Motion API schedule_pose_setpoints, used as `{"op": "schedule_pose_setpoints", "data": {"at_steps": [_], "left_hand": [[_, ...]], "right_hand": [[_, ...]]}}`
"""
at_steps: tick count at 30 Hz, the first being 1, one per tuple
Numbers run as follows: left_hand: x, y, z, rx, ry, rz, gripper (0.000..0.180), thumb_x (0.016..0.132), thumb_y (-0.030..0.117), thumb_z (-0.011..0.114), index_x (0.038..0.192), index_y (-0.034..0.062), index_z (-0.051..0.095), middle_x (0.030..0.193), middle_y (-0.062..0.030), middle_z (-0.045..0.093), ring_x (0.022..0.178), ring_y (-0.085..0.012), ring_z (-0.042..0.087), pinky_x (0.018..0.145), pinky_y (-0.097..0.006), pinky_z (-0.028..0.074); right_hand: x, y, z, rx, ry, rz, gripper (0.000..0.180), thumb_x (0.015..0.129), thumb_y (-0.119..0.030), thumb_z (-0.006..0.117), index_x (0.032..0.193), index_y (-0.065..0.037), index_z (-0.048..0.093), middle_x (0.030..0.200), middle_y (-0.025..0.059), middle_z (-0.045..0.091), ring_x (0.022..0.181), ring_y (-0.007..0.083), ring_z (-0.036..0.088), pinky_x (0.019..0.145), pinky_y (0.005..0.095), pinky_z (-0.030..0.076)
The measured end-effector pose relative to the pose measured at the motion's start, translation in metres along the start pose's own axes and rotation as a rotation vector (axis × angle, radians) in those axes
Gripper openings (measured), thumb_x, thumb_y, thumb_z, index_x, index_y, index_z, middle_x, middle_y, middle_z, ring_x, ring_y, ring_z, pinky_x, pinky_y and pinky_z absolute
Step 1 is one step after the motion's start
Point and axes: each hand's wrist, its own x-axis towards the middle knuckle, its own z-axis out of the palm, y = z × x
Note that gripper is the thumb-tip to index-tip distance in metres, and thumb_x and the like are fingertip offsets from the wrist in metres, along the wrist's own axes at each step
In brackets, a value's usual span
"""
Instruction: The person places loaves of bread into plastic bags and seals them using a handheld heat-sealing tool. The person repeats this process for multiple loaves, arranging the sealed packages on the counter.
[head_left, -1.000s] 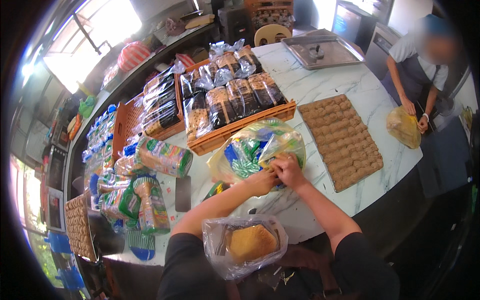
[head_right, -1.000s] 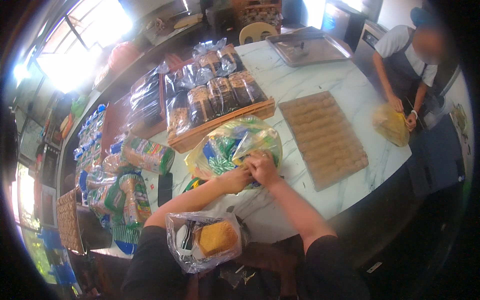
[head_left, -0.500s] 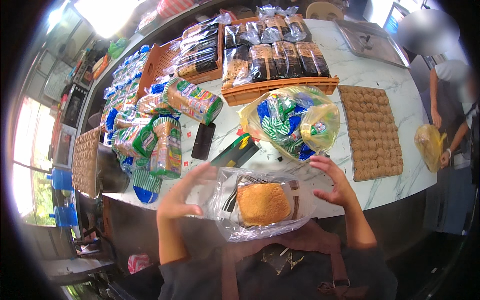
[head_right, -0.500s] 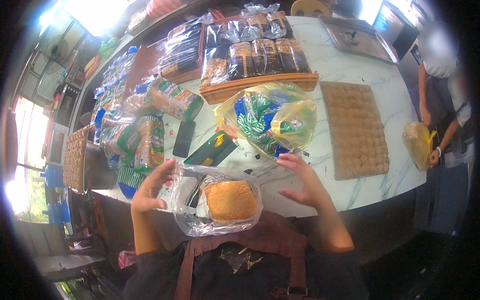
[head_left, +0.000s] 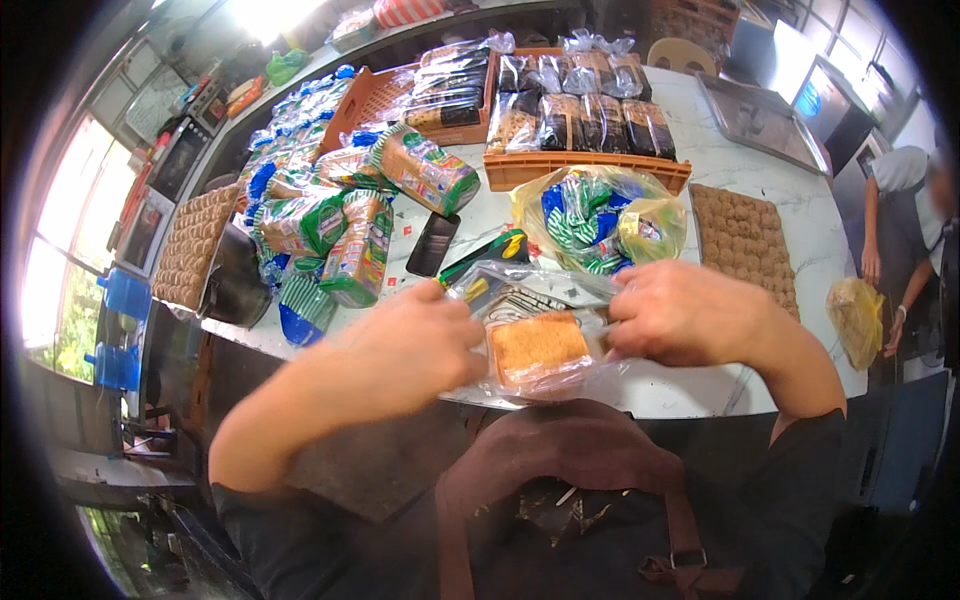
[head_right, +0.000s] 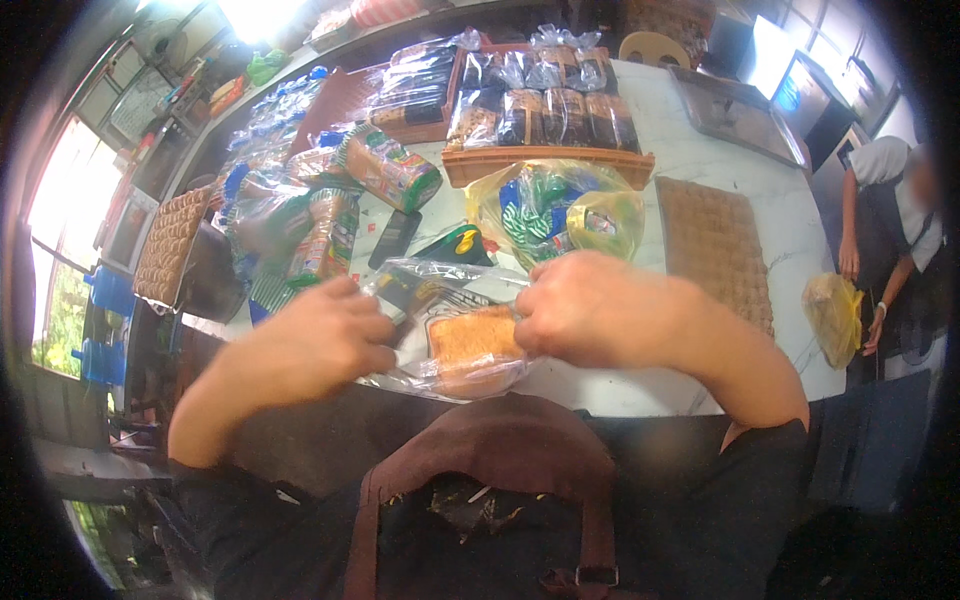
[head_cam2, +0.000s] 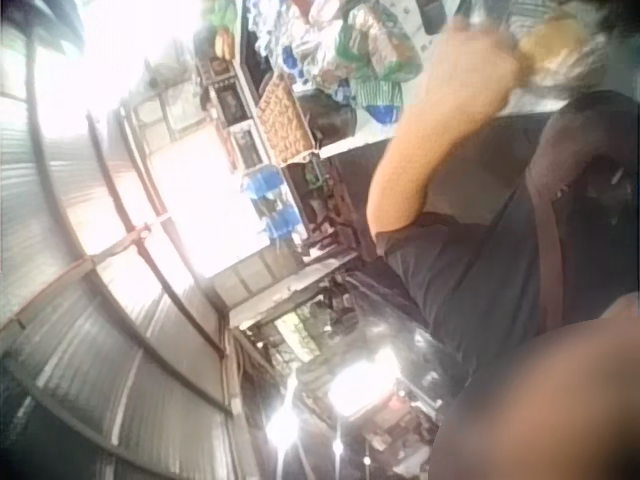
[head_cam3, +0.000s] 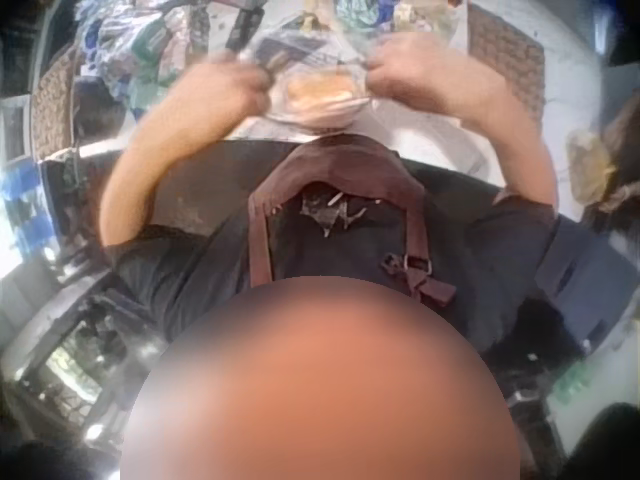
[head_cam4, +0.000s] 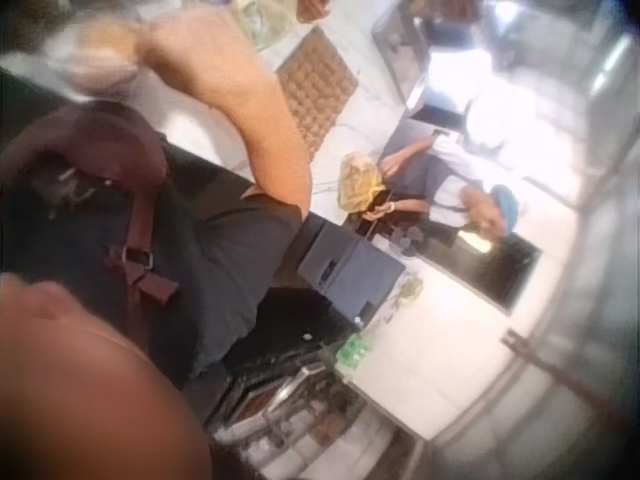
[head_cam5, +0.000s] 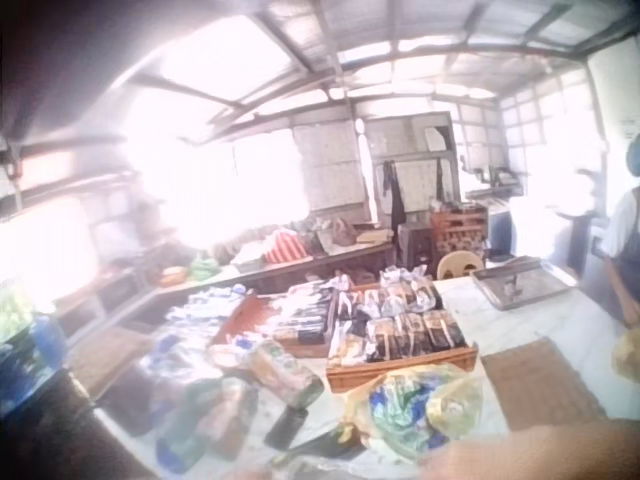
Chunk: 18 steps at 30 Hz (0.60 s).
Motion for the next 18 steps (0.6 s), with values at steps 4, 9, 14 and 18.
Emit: {"op": "schedule_pose_setpoints", "data": {"at_steps": [4,9,14,18], "left_hand": [[-0.037,-0.003,-0.021,0.081,0.376,-0.026,0.009,0.070,0.011,0.059,0.078,0.0060,0.060,0.076,-0.0060,0.053,0.080,-0.0245,0.058,0.074,-0.038,0.047],[-0.034,0.018,-0.007,0.108,0.207,-0.120,0.011,0.073,0.010,0.060,0.082,0.0054,0.064,0.079,-0.0067,0.058,0.081,-0.0251,0.060,0.075,-0.038,0.049],[-0.017,0.025,-0.002,0.426,0.068,-0.237,0.009,0.075,0.012,0.062,0.070,0.0066,0.067,0.088,-0.0069,0.062,0.089,-0.0226,0.061,0.077,-0.035,0.048],[-0.025,0.022,-0.017,0.558,0.571,-0.206,0.008,0.072,0.014,0.063,0.065,0.0105,0.065,0.086,-0.0017,0.056,0.083,-0.0180,0.055,0.072,-0.033,0.044]], "right_hand": [[-0.018,-0.006,-0.021,-0.023,0.231,-0.009,0.008,0.072,-0.010,0.069,0.076,-0.007,0.063,0.077,0.0093,0.061,0.074,0.0314,0.062,0.086,0.0433,0.053],[-0.025,-0.017,-0.015,-0.020,0.201,0.031,0.011,0.068,-0.005,0.070,0.078,-0.006,0.064,0.077,0.0093,0.062,0.077,0.0319,0.063,0.093,0.0434,0.052],[-0.032,-0.021,-0.008,0.030,0.235,-0.006,0.005,0.067,-0.005,0.064,0.072,-0.005,0.063,0.072,0.0107,0.060,0.079,0.0315,0.063,0.085,0.0422,0.052],[-0.042,-0.019,-0.016,-0.117,0.304,0.017,0.013,0.066,-0.003,0.067,0.078,-0.006,0.065,0.077,0.0076,0.064,0.074,0.0295,0.064,0.096,0.0455,0.051]]}}
